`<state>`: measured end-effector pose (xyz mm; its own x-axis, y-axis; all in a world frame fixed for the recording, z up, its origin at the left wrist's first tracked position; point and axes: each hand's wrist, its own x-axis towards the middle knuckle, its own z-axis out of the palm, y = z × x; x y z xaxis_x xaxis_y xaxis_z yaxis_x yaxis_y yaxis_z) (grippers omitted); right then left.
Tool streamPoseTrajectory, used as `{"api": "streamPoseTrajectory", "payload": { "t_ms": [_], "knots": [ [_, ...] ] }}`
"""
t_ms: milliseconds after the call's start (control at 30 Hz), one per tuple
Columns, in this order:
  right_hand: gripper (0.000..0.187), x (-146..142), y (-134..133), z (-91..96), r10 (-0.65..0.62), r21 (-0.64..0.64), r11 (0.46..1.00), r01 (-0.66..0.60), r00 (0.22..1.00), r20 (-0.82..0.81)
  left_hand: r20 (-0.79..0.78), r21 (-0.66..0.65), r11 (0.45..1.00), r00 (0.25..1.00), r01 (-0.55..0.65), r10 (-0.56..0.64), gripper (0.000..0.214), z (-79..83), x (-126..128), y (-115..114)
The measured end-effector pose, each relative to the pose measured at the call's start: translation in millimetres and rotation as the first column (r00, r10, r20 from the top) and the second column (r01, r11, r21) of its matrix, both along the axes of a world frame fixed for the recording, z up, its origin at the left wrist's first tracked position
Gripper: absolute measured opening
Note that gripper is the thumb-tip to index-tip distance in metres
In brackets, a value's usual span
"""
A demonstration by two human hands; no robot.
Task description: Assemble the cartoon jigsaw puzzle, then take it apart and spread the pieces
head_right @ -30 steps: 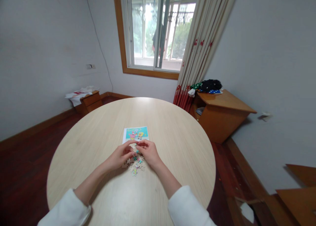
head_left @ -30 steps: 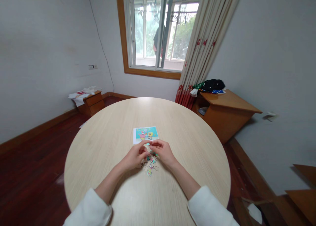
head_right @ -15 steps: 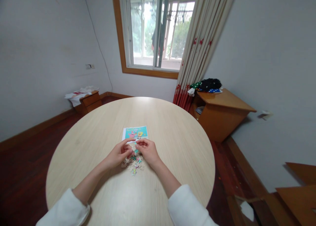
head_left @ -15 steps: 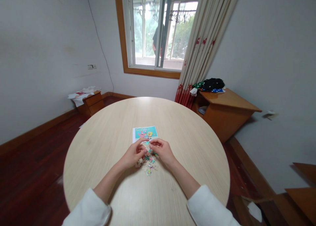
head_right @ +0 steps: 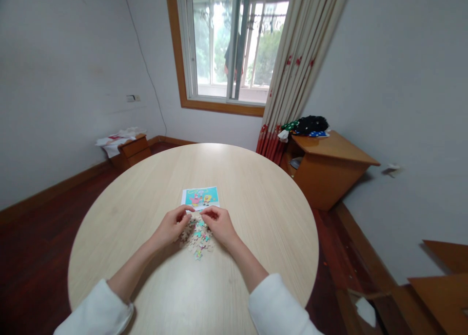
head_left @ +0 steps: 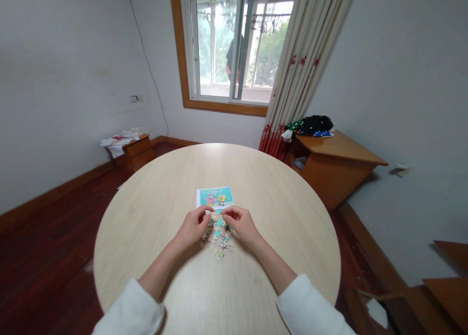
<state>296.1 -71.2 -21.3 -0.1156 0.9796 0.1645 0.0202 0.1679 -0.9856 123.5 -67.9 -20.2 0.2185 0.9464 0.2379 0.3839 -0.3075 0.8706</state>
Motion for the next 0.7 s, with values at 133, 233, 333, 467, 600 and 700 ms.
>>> {"api": "streamPoseTrajectory", "payload": {
  "t_ms": [133, 233, 333, 467, 600, 700],
  "knots": [
    [0.010, 1, 0, -1.4, -0.032, 0.090, 0.996, 0.018, 0.989, 0.147, -0.035, 0.006, 1.000, 0.999, -0.007, 0.007, 0.022, 0.5, 0, 0],
    [0.013, 2, -1, -2.4, -0.020, 0.152, 0.988, -0.017, 0.970, 0.244, -0.041, 0.009, 1.000, 0.999, -0.021, 0.022, 0.023, 0.3, 0, 0],
    [0.019, 6, 0, -3.4, -0.060, 0.239, 0.970, -0.035, 0.924, 0.378, -0.033, 0.013, 0.999, 0.998, -0.049, 0.049, 0.023, 0.9, 0, 1],
    [0.021, 15, 2, -6.1, -0.120, 0.287, 0.956, -0.067, 0.801, 0.587, -0.046, 0.018, 0.997, 0.996, -0.079, 0.080, 0.023, 0.8, -2, 3],
    [0.031, 16, 0, -11.6, -0.038, 0.240, 0.951, -0.196, 0.694, 0.719, -0.070, 0.016, 0.995, 0.992, -0.100, 0.101, 0.022, -3.0, -3, 4],
    [0.030, 11, -3, -13.9, 0.002, 0.201, 0.950, -0.241, 0.646, 0.763, -0.094, 0.018, 0.996, 0.992, -0.083, 0.084, 0.024, -6.7, -3, 6]
  ]
}}
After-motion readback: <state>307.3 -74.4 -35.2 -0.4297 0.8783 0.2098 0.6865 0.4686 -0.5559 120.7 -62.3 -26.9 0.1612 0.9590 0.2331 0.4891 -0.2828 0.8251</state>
